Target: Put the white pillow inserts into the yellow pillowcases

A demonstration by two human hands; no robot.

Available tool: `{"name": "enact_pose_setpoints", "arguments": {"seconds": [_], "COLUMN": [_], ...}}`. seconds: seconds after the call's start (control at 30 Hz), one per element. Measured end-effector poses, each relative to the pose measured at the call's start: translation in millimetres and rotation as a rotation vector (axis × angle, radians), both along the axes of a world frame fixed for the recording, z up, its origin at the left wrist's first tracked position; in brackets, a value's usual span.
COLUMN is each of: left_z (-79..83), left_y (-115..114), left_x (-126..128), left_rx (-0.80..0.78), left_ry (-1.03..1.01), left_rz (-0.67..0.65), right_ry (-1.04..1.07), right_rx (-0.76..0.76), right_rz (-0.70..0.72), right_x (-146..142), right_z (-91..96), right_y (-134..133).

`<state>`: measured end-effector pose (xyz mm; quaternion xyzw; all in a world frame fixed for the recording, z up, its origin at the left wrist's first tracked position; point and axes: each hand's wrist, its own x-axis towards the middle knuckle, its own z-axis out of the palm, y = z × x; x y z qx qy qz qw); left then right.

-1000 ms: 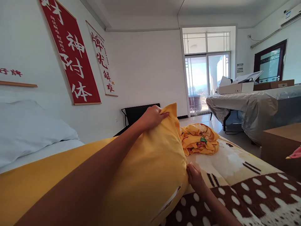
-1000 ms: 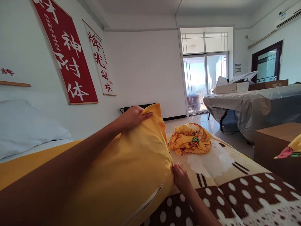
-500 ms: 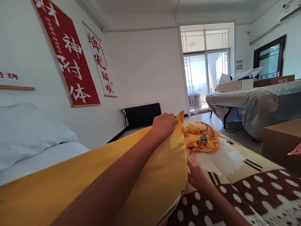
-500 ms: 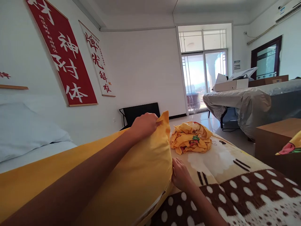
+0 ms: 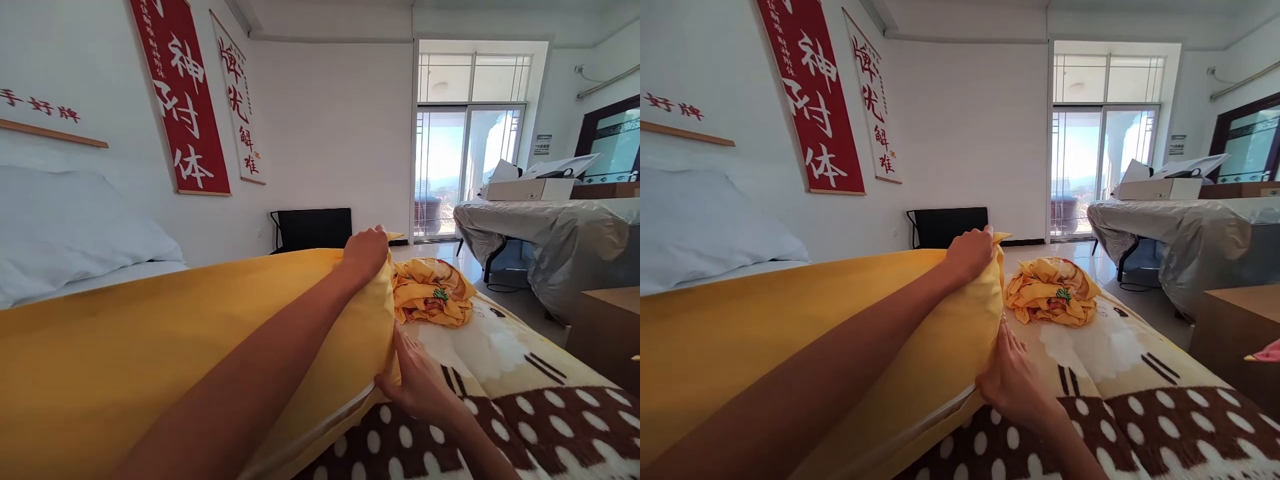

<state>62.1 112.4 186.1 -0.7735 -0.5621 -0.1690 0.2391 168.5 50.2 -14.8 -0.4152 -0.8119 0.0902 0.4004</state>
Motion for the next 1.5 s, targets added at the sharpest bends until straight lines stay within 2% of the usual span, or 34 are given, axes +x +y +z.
{"name": "enact_pose_setpoints", "arguments": {"seconds": [0.1, 0.23, 0.33, 0.47, 0.57, 0.67, 0.77, 0.97, 1.1, 1.13, 1.2, 1.27, 1.3, 1.37, 1.5], "left_z": [1.4, 0.4, 4.0, 9.0, 5.9, -1.2, -2.9, 18.0, 25.2, 25.5, 25.8, 26.4, 26.8, 27.5, 29.7], "left_y": [7.9, 9.4, 8.9, 10.7, 8.1, 0.7, -5.4, -6.6, -8.1, -9.3, -13.1, -20.0, -25.0, -37.6, -64.3], "left_x": [-5.3, 0.7, 4.5, 5.8, 11.4, 20.6, 25.6, 13.8, 2.3, 0.0, -3.1, -3.0, -1.3, 4.9, 19.8], "left_rx": [0.013, -0.016, -0.022, -0.025, -0.027, 0.022, 0.071, 0.178, 0.182, 0.181, 0.207, 0.240, 0.251, 0.259, 0.246], "left_ry": [0.033, 0.079, 0.064, 0.025, 0.028, 0.037, 0.023, -0.115, -0.105, -0.088, -0.097, -0.136, -0.143, -0.114, -0.031], "left_rz": [-0.018, -0.051, -0.045, -0.033, -0.055, -0.093, -0.123, -0.073, -0.054, -0.050, -0.047, -0.064, -0.079, -0.112, -0.187], "right_ry": [0.022, 0.052, 0.031, -0.139, -0.291, -0.369, -0.396, -0.353, -0.238, -0.177, 0.006, 0.298, 0.451, 0.684, 0.785], "right_rx": [0.027, 0.085, 0.134, 0.115, -0.007, -0.133, -0.125, -0.031, -0.064, -0.096, -0.191, -0.240, -0.231, -0.200, -0.311], "right_rz": [-0.075, -0.177, -0.236, -0.413, -0.567, -0.552, -0.489, -0.450, -0.377, -0.310, -0.064, 0.153, 0.188, 0.098, -0.074], "right_x": [-15.9, -33.3, -39.0, -43.5, -46.9, -48.5, -49.4, -50.8, -34.6, -26.0, -4.9, 15.7, 23.4, 30.4, 10.6], "right_z": [-9.7, -25.1, -30.0, -26.5, -21.5, -18.5, -18.1, -12.6, 0.6, 4.6, 10.7, 11.0, 7.9, -5.1, -46.0], "right_y": [0.6, 6.9, 8.2, 2.0, -5.5, -11.1, -12.5, -13.4, -17.4, -16.1, -7.7, 8.7, 18.8, 38.7, 57.9]}}
